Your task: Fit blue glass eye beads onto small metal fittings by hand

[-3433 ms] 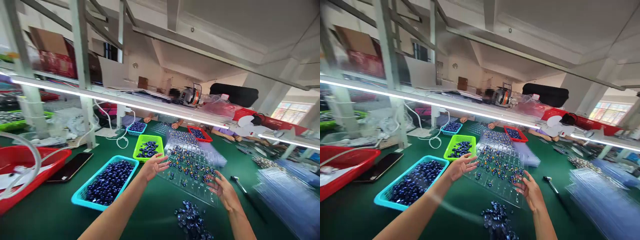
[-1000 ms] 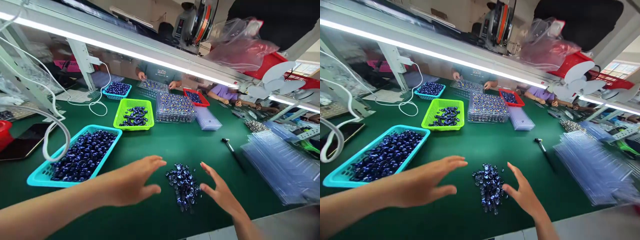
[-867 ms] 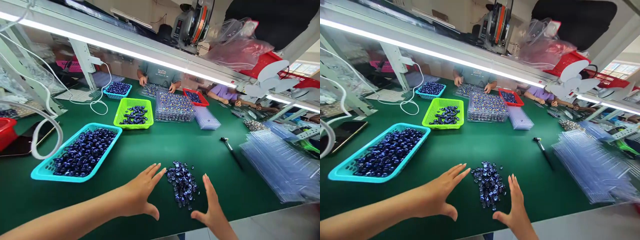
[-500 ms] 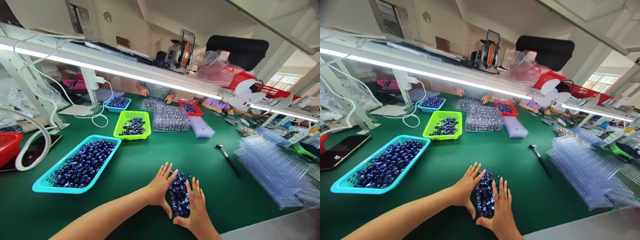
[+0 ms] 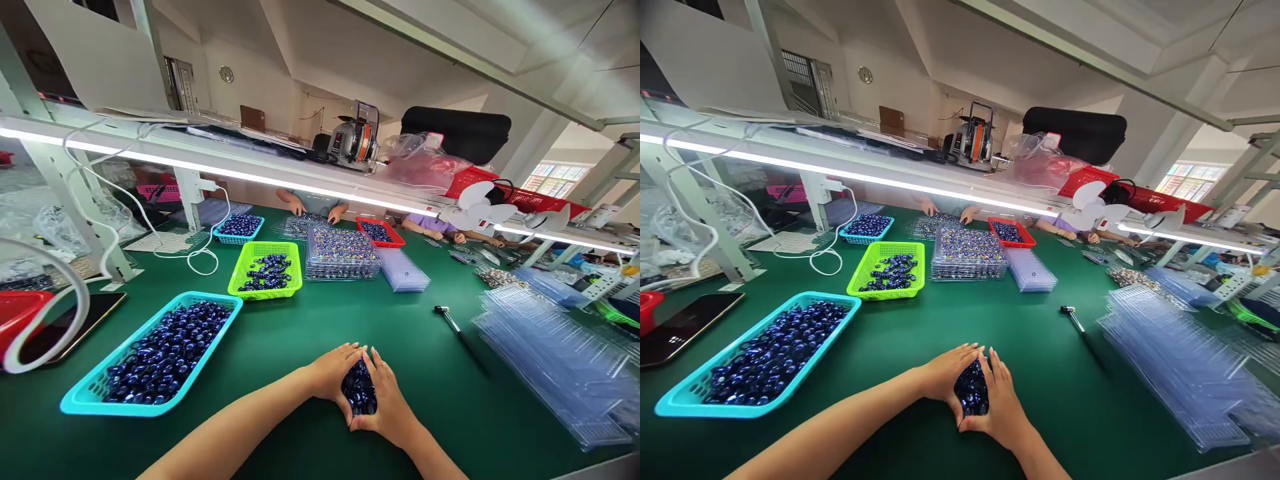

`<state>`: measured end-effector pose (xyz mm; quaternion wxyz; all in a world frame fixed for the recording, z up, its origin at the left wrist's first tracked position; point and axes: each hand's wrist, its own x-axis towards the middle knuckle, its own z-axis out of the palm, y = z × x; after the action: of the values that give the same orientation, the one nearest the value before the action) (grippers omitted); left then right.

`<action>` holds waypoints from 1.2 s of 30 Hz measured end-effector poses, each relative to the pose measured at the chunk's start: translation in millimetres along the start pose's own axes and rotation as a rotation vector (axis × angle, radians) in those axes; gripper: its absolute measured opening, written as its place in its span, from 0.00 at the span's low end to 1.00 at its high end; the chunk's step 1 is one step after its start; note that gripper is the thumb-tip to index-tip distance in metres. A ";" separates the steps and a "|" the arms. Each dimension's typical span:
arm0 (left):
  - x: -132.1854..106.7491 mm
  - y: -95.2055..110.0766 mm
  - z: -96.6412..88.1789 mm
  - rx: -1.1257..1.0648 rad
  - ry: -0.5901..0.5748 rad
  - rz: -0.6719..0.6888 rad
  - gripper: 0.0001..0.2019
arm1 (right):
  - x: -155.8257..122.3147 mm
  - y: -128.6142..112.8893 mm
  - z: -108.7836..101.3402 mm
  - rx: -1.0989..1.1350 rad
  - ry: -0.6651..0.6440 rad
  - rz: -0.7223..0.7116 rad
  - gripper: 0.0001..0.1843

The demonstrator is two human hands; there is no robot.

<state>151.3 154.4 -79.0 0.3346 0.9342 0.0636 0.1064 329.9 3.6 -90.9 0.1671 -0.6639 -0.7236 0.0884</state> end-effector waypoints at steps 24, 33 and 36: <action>-3.6 -7.9 -17.0 -0.190 0.170 -0.220 0.47 | 35.5 11.7 -13.2 0.263 0.043 -0.127 0.43; 2.1 11.8 7.6 -0.199 0.290 -0.270 0.45 | 43.8 -2.3 1.5 0.255 0.123 -0.144 0.43; 3.0 9.8 9.8 -0.234 0.336 -0.304 0.43 | 42.4 -0.9 -0.7 0.277 0.144 -0.120 0.39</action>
<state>157.0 141.5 -79.6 0.4374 0.8380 0.2454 0.2150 326.6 45.5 -84.6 0.3133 -0.5948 -0.7289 0.1293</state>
